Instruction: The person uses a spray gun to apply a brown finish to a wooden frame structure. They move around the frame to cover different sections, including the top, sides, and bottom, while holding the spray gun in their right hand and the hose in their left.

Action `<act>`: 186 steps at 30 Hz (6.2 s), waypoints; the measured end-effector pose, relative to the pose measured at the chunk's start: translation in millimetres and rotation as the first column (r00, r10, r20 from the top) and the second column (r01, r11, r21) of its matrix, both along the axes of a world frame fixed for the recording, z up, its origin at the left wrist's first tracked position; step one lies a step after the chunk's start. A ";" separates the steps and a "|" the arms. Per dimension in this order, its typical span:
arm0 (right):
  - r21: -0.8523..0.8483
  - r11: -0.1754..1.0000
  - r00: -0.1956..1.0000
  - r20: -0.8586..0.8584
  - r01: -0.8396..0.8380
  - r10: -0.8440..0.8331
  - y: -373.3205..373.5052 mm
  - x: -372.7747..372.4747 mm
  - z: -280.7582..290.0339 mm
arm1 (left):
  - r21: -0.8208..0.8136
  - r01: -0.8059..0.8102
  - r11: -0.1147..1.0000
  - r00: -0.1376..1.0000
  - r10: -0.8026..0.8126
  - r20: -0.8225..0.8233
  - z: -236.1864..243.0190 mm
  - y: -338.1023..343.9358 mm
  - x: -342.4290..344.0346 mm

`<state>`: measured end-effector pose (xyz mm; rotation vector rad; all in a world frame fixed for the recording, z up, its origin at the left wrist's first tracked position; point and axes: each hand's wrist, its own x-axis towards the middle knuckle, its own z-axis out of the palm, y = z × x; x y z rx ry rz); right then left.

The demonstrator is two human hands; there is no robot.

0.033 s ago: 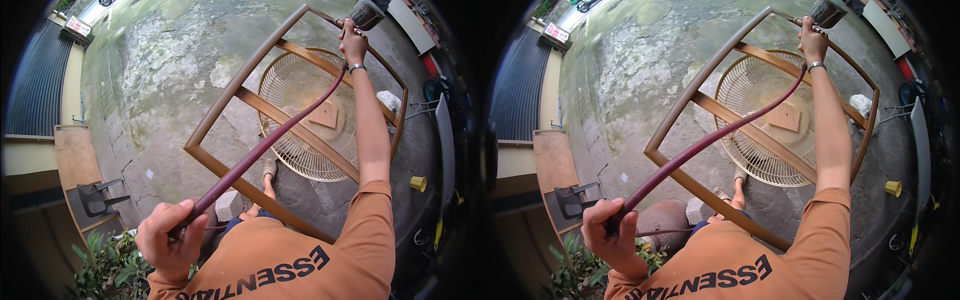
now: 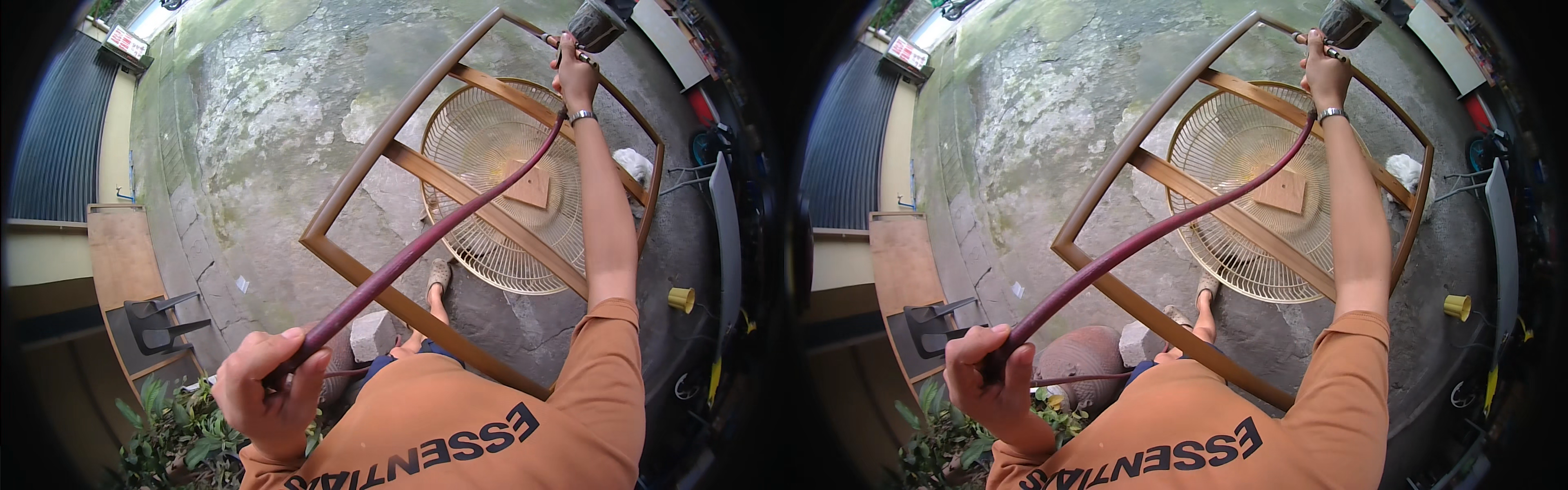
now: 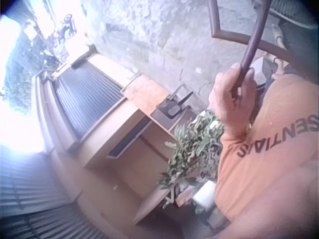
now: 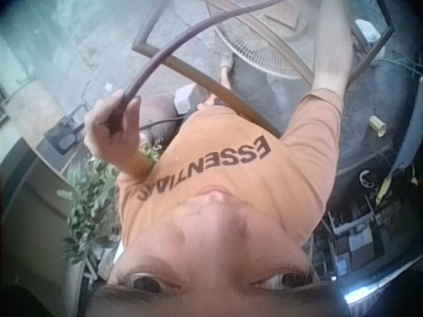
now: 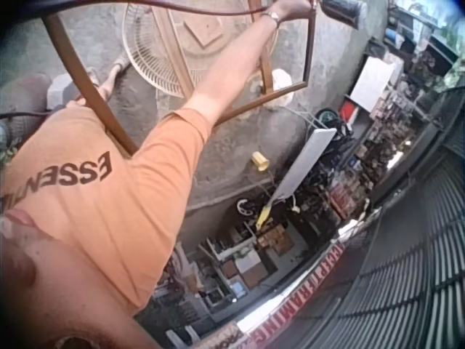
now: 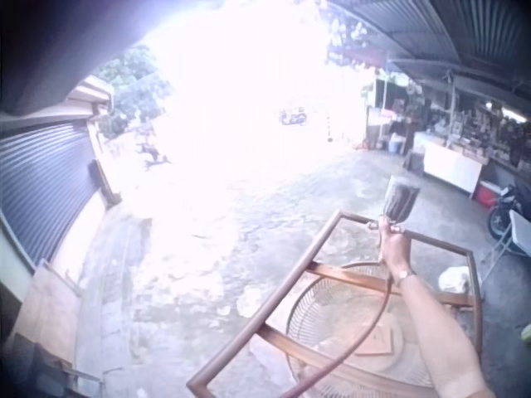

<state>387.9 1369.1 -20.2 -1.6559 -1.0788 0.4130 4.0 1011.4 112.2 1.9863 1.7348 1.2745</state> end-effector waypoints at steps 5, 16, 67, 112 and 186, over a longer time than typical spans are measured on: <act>0.036 0.985 0.983 -0.074 -0.167 0.170 -55.9 -19.6 13.1 | 0.125 -0.100 0.987 0.995 0.096 0.039 8.0 -23.0 -36.8; -0.038 0.921 0.911 -0.163 -0.389 0.378 -187.2 -80.7 40.9 | 0.282 -0.052 0.958 0.999 0.054 0.001 1.5 -73.8 -114.7; -0.184 0.634 0.655 -0.335 -0.751 0.678 -342.9 -177.1 73.1 | 0.341 -0.097 0.935 0.995 0.098 0.014 -12.5 -148.4 -188.6; 0.099 0.993 0.993 0.107 -0.063 0.052 -393.3 -40.2 211.2 | -0.625 0.683 0.378 0.635 0.116 0.764 -316.2 -35.4 -103.8; 0.104 0.994 1.000 -0.005 -0.021 0.021 -707.5 248.9 109.8 | 0.035 -0.056 0.998 -0.184 -0.045 0.982 -317.5 -118.1 378.9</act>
